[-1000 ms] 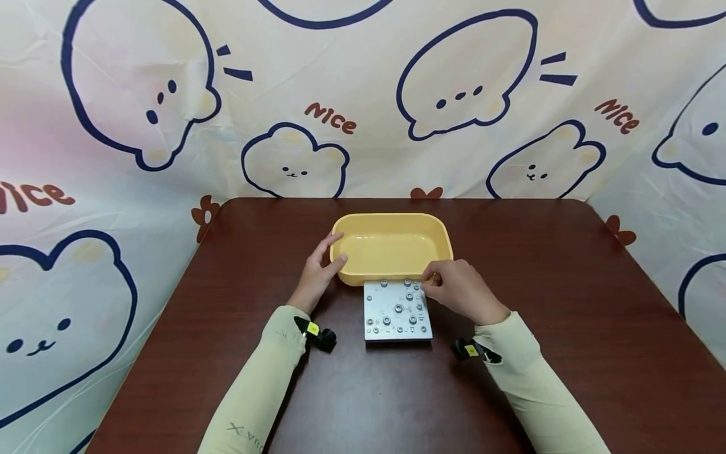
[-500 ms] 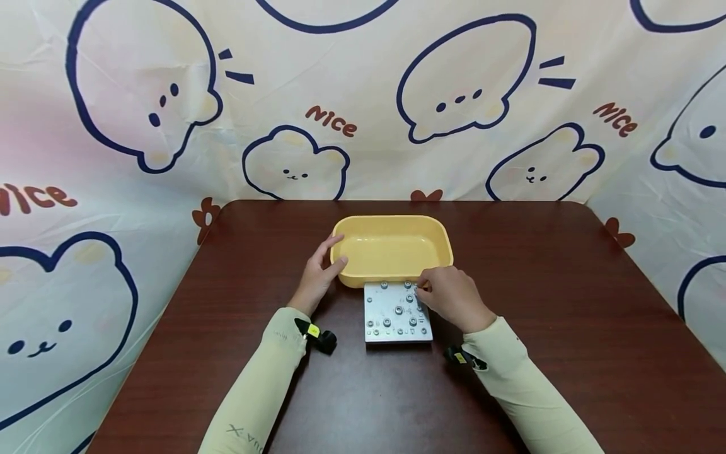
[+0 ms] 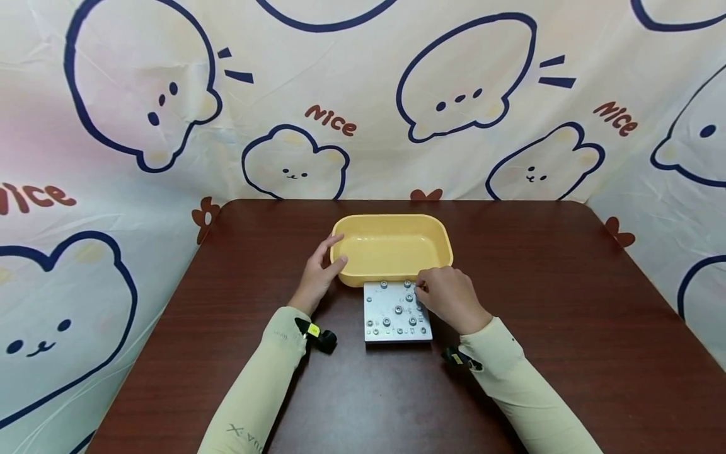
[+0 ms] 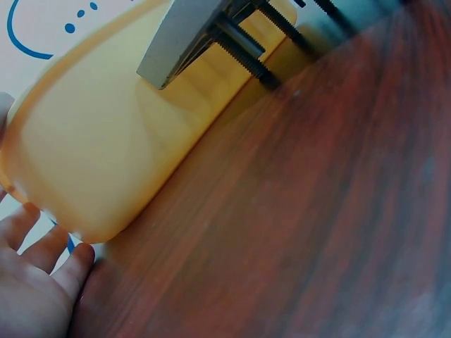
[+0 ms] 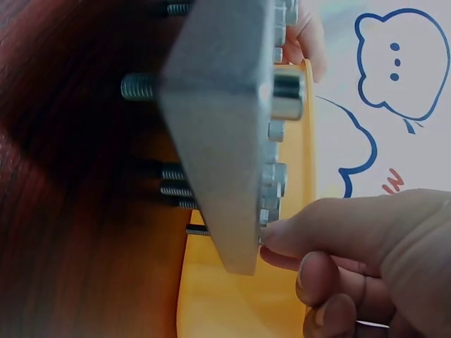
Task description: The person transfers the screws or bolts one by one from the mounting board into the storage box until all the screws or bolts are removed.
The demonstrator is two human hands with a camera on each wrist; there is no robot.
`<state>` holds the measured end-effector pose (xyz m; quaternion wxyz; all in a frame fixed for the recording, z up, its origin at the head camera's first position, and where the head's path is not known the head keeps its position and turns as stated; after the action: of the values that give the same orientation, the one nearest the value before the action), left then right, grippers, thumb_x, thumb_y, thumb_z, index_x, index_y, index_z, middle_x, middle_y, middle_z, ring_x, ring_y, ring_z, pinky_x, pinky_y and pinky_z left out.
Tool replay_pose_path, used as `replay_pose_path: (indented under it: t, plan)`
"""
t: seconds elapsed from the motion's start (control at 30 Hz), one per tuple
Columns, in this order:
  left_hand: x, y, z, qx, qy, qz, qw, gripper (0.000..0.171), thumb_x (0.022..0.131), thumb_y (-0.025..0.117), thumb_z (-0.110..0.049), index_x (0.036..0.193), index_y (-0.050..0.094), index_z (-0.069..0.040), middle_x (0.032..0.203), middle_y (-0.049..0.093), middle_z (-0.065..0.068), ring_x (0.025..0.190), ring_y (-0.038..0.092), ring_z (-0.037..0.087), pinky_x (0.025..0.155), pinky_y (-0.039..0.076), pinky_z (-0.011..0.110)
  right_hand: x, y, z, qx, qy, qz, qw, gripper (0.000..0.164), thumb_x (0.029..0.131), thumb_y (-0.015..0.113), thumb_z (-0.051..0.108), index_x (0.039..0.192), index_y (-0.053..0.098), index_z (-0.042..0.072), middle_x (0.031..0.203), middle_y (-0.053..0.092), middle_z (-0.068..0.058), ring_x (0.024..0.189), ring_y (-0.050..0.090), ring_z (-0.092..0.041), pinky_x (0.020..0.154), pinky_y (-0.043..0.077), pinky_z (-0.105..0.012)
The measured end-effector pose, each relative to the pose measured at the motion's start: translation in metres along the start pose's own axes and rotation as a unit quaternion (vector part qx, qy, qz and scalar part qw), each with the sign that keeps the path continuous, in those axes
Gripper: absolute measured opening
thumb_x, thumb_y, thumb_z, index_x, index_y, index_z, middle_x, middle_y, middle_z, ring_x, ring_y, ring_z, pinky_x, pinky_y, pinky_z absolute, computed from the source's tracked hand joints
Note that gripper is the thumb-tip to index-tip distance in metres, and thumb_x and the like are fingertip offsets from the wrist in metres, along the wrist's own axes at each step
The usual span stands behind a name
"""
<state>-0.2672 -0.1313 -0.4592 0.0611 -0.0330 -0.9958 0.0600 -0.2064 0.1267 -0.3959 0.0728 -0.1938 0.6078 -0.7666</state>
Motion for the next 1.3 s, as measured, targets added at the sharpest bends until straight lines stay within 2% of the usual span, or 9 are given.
replay_pose_path:
  t: [0.23,0.63,0.93,1.13,1.3]
  plan:
    - [0.001,0.001,0.004,0.006,0.017,-0.006,0.9998,0.045,0.087,0.059,-0.021,0.129,0.047,-0.03,0.144,0.027,-0.014,0.133,0.016,0.006,0.108,0.01,0.041,0.002,0.004,-0.001,-0.009,-0.008,-0.002,1.0,0.007,0.077,0.066,0.021,0.078,0.068,0.014,0.06,0.056,0.008,0.049,0.046,-0.008,0.041,0.035,-0.024]
    - [-0.001,0.001,0.001,-0.002,0.019,0.004,0.9998,0.046,0.088,0.057,-0.021,0.132,0.045,-0.027,0.146,0.024,-0.011,0.134,0.014,0.007,0.109,0.009,0.039,0.002,0.005,-0.001,-0.004,-0.019,-0.034,0.999,0.009,0.076,0.066,0.022,0.074,0.066,0.014,0.057,0.054,0.009,0.047,0.045,-0.007,0.04,0.035,-0.023]
    - [0.0,0.002,0.003,-0.002,0.016,-0.001,0.9999,0.046,0.087,0.059,-0.02,0.13,0.046,-0.028,0.144,0.027,-0.013,0.133,0.016,0.006,0.108,0.011,0.04,0.001,-0.004,-0.005,0.045,-0.013,-0.064,0.997,0.009,0.076,0.066,0.022,0.074,0.065,0.014,0.055,0.053,0.009,0.045,0.044,-0.007,0.039,0.035,-0.023]
    - [0.001,0.002,0.004,-0.016,0.019,0.002,0.9997,0.046,0.087,0.059,-0.02,0.131,0.046,-0.026,0.144,0.027,-0.013,0.132,0.017,0.003,0.108,0.014,0.037,0.001,-0.012,-0.009,0.078,-0.015,-0.083,0.993,0.008,0.076,0.065,0.021,0.074,0.065,0.014,0.049,0.045,0.01,0.043,0.041,-0.007,0.039,0.033,-0.024]
    - [-0.001,0.001,-0.002,-0.021,0.015,0.007,0.9996,0.049,0.086,0.06,-0.018,0.133,0.044,-0.024,0.144,0.028,-0.009,0.133,0.017,0.006,0.108,0.013,0.038,0.003,-0.018,-0.013,0.117,-0.015,-0.106,0.987,0.005,0.076,0.063,0.02,0.072,0.062,0.016,0.047,0.042,0.009,0.044,0.039,-0.007,0.041,0.032,-0.024]
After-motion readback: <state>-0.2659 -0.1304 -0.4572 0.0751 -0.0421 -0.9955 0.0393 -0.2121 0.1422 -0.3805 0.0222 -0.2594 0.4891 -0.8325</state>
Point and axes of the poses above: each hand's wrist, its own x-axis towards the middle knuckle, its own y-axis out of the palm, z = x × y, the point moved 1 cm from there along x, towards the middle knuckle
